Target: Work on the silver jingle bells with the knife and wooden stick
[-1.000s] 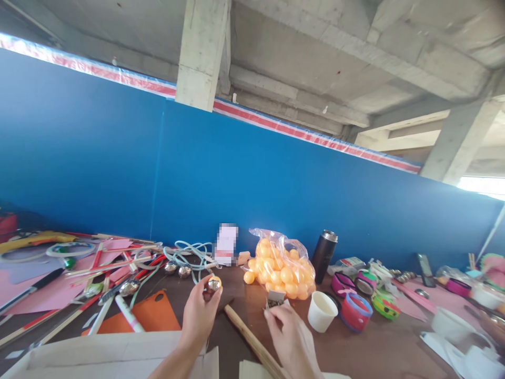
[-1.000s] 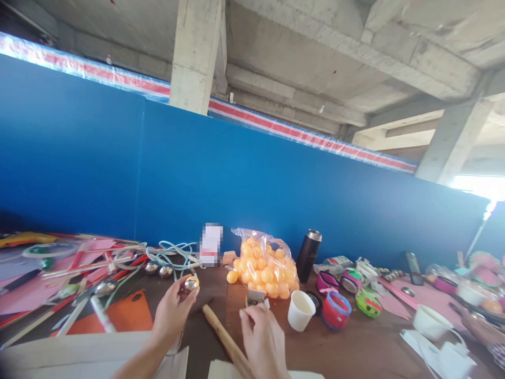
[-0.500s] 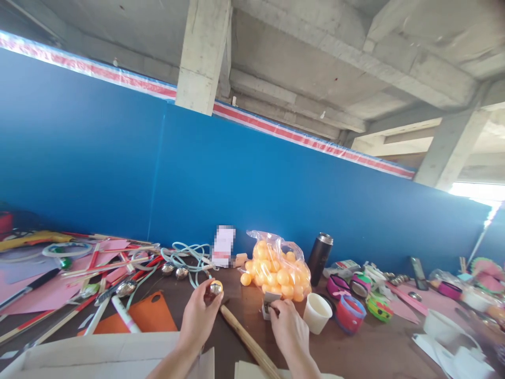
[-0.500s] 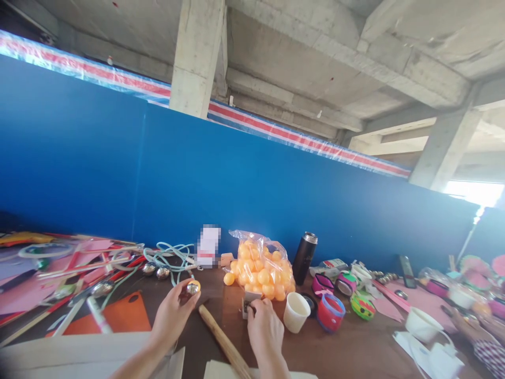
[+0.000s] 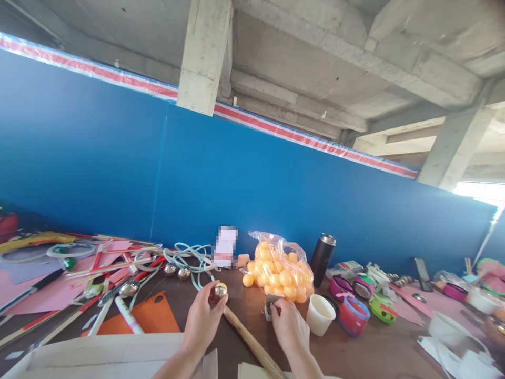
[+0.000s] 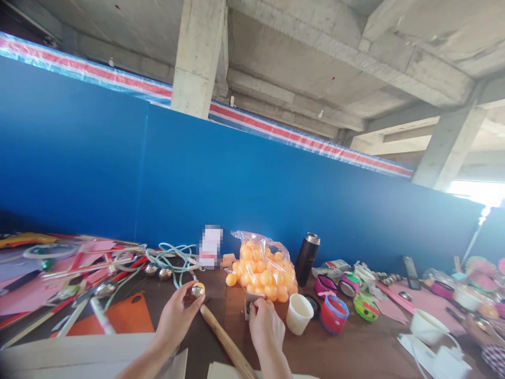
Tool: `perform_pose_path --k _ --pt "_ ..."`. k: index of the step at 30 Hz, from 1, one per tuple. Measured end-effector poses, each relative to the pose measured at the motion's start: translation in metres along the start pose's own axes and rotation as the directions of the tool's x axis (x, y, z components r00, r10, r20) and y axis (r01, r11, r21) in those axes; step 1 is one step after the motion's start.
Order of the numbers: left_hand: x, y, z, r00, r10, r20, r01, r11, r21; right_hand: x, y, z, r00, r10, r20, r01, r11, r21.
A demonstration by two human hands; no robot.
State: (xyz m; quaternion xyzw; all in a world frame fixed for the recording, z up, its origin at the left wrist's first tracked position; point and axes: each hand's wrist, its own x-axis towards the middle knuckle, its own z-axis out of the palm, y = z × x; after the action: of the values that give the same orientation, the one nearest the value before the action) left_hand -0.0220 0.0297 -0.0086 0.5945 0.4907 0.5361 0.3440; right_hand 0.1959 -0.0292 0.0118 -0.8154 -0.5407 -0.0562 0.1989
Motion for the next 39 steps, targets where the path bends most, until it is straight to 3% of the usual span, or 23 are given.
perform_pose_path --k 19,28,35,37,39 --pt "-0.004 0.007 0.000 1.000 0.001 0.010 -0.002 1.000 0.023 0.002 -0.001 0.000 1.000 0.016 -0.016 -0.015 0.997 0.081" --pt "-0.005 0.008 -0.001 1.000 -0.016 0.012 0.016 1.000 0.027 0.001 0.001 -0.005 0.989 0.010 -0.150 0.036 0.953 0.300" --pt "-0.003 0.007 0.002 1.000 -0.020 0.005 0.020 1.000 -0.002 -0.011 -0.005 -0.014 0.988 -0.033 -0.148 0.116 0.789 0.603" --pt "-0.005 0.010 0.003 1.000 -0.022 -0.006 0.022 1.000 0.001 -0.020 -0.014 -0.017 0.991 -0.036 -0.125 0.120 0.621 0.774" --pt "-0.008 0.014 0.005 1.000 -0.011 -0.009 0.011 1.000 -0.005 -0.029 -0.024 -0.020 0.993 -0.057 -0.106 0.120 0.521 0.845"
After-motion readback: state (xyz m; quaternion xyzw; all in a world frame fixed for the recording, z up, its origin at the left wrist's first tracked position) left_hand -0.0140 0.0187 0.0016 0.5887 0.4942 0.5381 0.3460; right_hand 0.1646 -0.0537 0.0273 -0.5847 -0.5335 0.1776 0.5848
